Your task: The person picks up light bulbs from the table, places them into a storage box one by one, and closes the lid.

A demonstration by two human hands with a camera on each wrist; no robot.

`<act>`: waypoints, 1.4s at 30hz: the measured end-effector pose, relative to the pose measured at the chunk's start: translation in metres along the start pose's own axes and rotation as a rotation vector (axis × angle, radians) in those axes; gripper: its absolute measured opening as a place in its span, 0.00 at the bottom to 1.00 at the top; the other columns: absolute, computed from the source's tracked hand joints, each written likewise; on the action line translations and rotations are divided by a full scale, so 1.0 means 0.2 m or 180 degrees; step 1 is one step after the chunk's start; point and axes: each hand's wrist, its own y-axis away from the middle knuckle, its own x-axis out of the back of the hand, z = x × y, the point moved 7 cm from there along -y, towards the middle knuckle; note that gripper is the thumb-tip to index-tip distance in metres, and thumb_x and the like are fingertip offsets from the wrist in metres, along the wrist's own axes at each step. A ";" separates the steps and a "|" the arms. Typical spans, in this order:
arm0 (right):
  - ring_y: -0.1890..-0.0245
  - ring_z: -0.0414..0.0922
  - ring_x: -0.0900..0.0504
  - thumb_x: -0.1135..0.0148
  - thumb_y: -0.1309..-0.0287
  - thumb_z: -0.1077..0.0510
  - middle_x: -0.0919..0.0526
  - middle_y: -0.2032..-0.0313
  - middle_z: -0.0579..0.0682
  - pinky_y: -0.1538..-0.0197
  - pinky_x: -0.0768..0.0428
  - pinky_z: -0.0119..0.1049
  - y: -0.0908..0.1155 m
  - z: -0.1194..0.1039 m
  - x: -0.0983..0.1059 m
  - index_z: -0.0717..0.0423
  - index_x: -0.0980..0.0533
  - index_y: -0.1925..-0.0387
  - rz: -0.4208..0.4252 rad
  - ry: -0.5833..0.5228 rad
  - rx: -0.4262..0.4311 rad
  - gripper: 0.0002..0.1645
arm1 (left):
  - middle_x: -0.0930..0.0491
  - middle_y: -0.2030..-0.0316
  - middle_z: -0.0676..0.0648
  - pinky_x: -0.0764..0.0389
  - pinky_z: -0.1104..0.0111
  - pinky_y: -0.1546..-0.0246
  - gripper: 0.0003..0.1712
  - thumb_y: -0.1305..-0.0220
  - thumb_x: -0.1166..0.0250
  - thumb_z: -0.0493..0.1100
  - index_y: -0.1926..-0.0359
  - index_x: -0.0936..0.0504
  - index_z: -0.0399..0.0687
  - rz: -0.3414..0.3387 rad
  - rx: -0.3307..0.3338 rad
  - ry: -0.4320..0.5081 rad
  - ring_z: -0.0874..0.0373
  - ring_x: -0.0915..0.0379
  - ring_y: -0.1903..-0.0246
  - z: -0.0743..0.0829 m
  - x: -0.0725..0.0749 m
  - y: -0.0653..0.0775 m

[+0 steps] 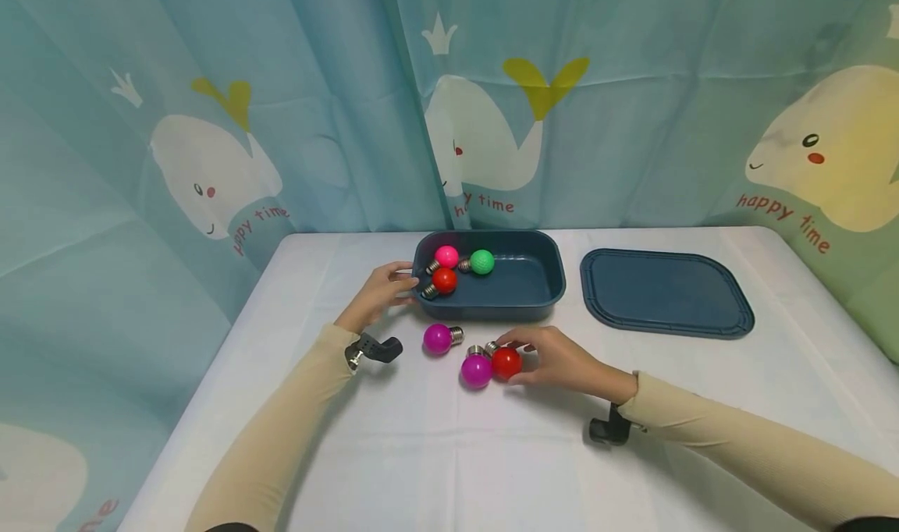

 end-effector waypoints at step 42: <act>0.57 0.47 0.17 0.26 0.57 0.62 0.17 0.53 0.54 0.53 0.15 0.39 -0.02 0.06 0.00 0.61 0.24 0.49 -0.0011 0.0057 -0.0186 0.30 | 0.35 0.38 0.33 0.20 0.59 0.46 0.28 0.32 0.47 0.35 0.32 0.40 0.38 0.0107 0.0070 0.0001 0.47 0.30 0.46 -0.01 -0.01 0.00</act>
